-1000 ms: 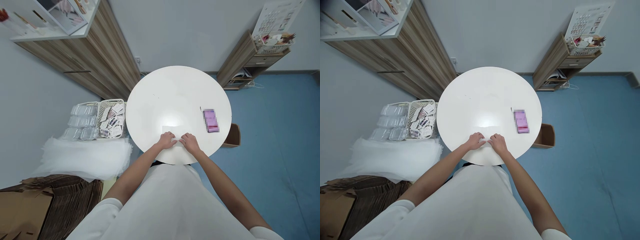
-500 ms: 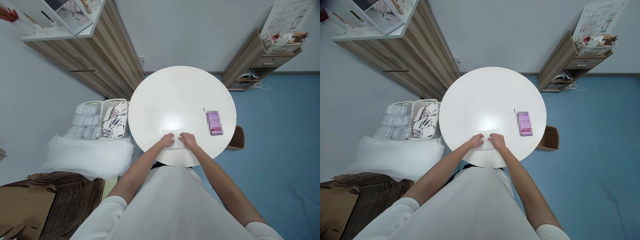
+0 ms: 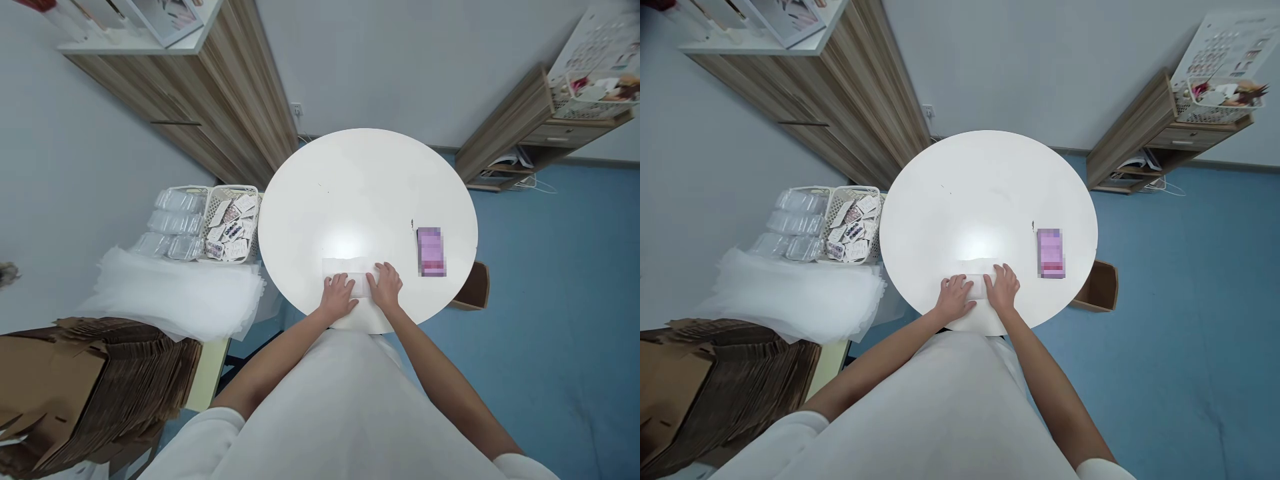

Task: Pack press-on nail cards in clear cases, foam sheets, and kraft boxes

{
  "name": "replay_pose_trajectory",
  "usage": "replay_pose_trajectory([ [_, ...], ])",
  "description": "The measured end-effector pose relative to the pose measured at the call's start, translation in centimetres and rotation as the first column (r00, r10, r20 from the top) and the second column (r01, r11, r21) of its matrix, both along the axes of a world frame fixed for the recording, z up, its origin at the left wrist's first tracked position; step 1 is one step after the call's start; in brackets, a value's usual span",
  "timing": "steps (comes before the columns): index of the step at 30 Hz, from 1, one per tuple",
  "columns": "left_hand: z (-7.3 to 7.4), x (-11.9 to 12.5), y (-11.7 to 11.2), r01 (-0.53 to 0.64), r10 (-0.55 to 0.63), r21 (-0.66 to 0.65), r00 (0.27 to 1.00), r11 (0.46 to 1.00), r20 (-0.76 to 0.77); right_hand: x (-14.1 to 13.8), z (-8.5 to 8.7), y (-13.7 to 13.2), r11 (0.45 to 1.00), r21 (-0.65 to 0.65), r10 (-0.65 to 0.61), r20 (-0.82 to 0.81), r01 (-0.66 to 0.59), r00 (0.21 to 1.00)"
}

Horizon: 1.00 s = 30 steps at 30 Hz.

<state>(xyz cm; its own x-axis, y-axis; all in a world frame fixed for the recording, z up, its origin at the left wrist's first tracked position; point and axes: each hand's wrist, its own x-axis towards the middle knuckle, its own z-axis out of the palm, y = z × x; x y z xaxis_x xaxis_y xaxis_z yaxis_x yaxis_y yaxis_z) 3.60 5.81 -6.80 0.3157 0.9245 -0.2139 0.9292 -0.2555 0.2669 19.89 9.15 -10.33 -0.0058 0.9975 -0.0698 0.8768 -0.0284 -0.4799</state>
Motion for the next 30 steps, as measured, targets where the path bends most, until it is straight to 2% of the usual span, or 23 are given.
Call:
replay_pose_trajectory([
  [4,-1.3,-0.3,-1.0,-0.048,0.048,0.008,0.999,0.999,-0.019,2.9,-1.4,-3.2,0.987,-0.127,-0.122,-0.170,0.101,0.978],
  [7,-2.3,-0.4,-1.3,-0.078,0.078,0.009,0.997,0.997,-0.006,3.1,-2.3,-4.4,0.967,-0.206,-0.215,-0.349,0.149,0.912],
  [9,-2.8,-0.4,-1.5,-0.091,0.091,0.012,0.996,0.996,0.005,2.5,-2.5,-4.1,0.959,-0.243,-0.237,-0.414,0.144,0.879],
  [12,-3.2,-0.2,-1.6,-0.099,0.099,0.015,0.995,0.995,-0.005,1.7,-1.7,-2.4,0.930,-0.341,-0.281,-0.431,0.134,0.858],
  [14,-3.3,-0.2,-1.6,-0.103,0.103,0.015,0.994,0.995,-0.018,1.6,-0.7,-1.2,0.896,-0.430,-0.344,-0.504,0.115,0.792],
  [17,-3.4,-0.2,-1.7,-0.105,0.106,0.018,0.994,0.994,-0.023,1.6,0.8,0.1,0.846,-0.533,-0.391,-0.608,0.009,0.691],
  [21,-3.4,-0.4,-1.4,-0.091,0.091,0.033,0.996,0.995,-0.016,1.8,1.6,0.3,0.847,-0.532,-0.374,-0.602,-0.006,0.705],
  [26,-3.2,0.8,0.1,-0.060,0.062,0.079,0.998,0.995,-0.021,2.4,1.0,0.2,0.871,-0.479,-0.406,-0.575,0.111,0.710],
  [30,-2.7,2.1,1.2,-0.035,0.037,0.060,0.999,0.998,-0.020,2.1,0.8,0.9,0.867,-0.454,-0.466,-0.593,0.205,0.656],
])
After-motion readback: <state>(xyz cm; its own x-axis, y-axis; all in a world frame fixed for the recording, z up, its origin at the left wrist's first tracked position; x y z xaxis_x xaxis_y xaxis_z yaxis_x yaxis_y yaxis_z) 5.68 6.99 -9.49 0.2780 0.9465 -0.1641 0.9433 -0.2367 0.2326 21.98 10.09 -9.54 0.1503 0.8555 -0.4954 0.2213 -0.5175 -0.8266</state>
